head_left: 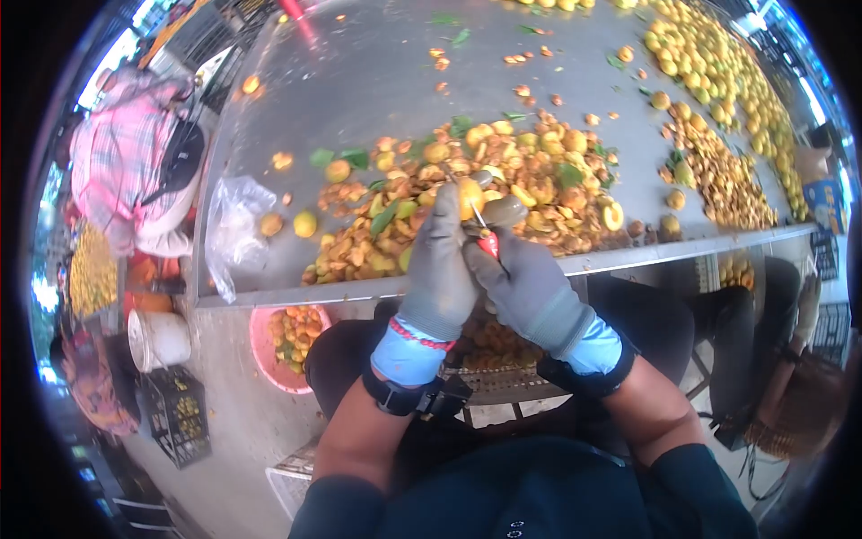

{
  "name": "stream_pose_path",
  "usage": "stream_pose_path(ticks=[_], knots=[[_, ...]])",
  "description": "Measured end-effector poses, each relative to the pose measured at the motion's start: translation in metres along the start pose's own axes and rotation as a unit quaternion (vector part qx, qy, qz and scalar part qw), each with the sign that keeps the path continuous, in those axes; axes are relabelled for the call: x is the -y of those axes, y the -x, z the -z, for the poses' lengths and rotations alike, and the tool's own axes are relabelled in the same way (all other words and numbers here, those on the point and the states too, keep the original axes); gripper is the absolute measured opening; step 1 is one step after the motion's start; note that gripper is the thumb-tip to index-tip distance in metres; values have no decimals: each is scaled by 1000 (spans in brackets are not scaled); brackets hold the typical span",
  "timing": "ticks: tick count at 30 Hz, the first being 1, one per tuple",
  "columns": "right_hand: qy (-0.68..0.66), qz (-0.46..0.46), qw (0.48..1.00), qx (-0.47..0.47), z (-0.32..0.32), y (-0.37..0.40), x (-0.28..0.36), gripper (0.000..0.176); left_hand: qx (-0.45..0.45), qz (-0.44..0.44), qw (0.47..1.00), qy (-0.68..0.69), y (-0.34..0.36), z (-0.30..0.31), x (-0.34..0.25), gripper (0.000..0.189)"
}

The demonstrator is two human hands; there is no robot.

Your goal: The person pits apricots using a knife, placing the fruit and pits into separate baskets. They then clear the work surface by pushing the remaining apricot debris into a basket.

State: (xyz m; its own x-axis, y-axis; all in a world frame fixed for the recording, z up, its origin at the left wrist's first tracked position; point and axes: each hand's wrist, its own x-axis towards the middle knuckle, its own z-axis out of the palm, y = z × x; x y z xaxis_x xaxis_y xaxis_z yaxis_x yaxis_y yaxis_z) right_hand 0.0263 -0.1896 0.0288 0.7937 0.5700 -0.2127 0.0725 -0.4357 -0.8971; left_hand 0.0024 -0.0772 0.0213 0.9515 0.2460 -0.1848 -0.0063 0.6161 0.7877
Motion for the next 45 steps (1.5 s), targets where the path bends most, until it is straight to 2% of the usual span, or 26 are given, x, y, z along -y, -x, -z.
stream_pose_path(ticks=[4, 5, 6, 7, 8, 10, 12, 16, 19, 21, 24, 25, 26, 28, 30, 31, 32, 34, 36, 38, 39, 41, 42, 43, 44, 45], knots=[[-69, -87, 993, 30, 30, 11, 0, 30, 37, -56, 986, -151, -13, -3, -3, 52], [-39, -58, 997, 15, 34, 15, -4, 28, 47, -65, 984, -162, -10, -12, -6, 50], [51, 71, 993, -75, 31, 22, -13, 27, 59, -74, 981, -171, -6, -23, -8, 47], [81, 89, 987, -106, 29, 26, -16, 28, 65, -73, 978, -184, -5, -25, -6, 47], [111, 106, 979, -133, 26, 25, -17, 30, 89, -52, 991, -91, -6, -22, 8, 50], [149, 56, 980, -117, 25, 19, -18, 34, 2, 37, 999, 17, -11, -26, 22, 57], [136, -4, 988, -78, 33, 17, -13, 36, -19, 40, 999, -9, -13, -33, 23, 65], [68, 15, 996, -50, 54, 18, -16, 37, 86, -27, 991, -99, -11, -41, 15, 66], [106, -9, 992, -68, 51, 18, -20, 38, -5, 19, 1000, -9, -11, -56, 29, 56], [115, -39, 991, -61, 48, 11, -30, 38, -10, 46, 999, 17, -19, -47, 33, 54], [123, 56, 987, -86, 52, 2, -37, 36, 7, 66, 998, 3, -24, -32, 29, 59], [-61, -62, 996, 24, 62, 1, -28, 34, -9, 33, 995, -92, -23, -33, 25, 61], [-242, -178, 945, 131, 71, 4, -18, 32, -25, 2, 982, -187, -22, -35, 22, 64], [-287, -152, 939, 110, 85, 19, -10, 28, -42, 3, 984, -172, -28, -38, 19, 68], [-450, -145, 881, 32, 103, 30, -16, 27, -49, -62, 993, -88, -40, -16, 20, 67], [-252, -86, 962, -65, 108, 21, -38, 28, -38, -35, 996, -79, -41, -10, 15, 67], [-47, -17, 986, -157, 113, 6, -65, 29, -47, -54, 997, -30, -36, -23, 15, 66], [130, -54, 972, -190, 138, -17, -84, 31, 45, 3, 997, -56, -29, -16, 17, 66], [265, -24, 959, -103, 160, -22, -88, 44, 64, 36, 992, -98, -22, -20, 18, 66], [407, 36, 901, -148, 157, -14, -83, 47, 76, -2, 986, -150, -16, -23, 14, 66], [370, 54, 913, -162, 156, -11, -71, 51, 94, -30, 975, -199, -13, -25, 13, 66], [147, 221, 952, -154, 140, 7, -28, 53, 102, -49, 963, -245, -6, -31, 11, 64], [57, 246, 963, -94, 127, 13, -14, 57, 119, -66, 947, -292, -5, -33, 11, 63], [66, 321, 937, -123, 109, 12, -12, 57, 119, -156, 905, -377, -7, -30, 15, 62], [65, 319, 937, -126, 99, 9, -13, 57, 122, -154, 905, -378, -3, -33, 17, 62], [73, 299, 946, -105, 92, 6, -15, 58, 81, -66, 957, -272, 4, -41, 16, 60]])
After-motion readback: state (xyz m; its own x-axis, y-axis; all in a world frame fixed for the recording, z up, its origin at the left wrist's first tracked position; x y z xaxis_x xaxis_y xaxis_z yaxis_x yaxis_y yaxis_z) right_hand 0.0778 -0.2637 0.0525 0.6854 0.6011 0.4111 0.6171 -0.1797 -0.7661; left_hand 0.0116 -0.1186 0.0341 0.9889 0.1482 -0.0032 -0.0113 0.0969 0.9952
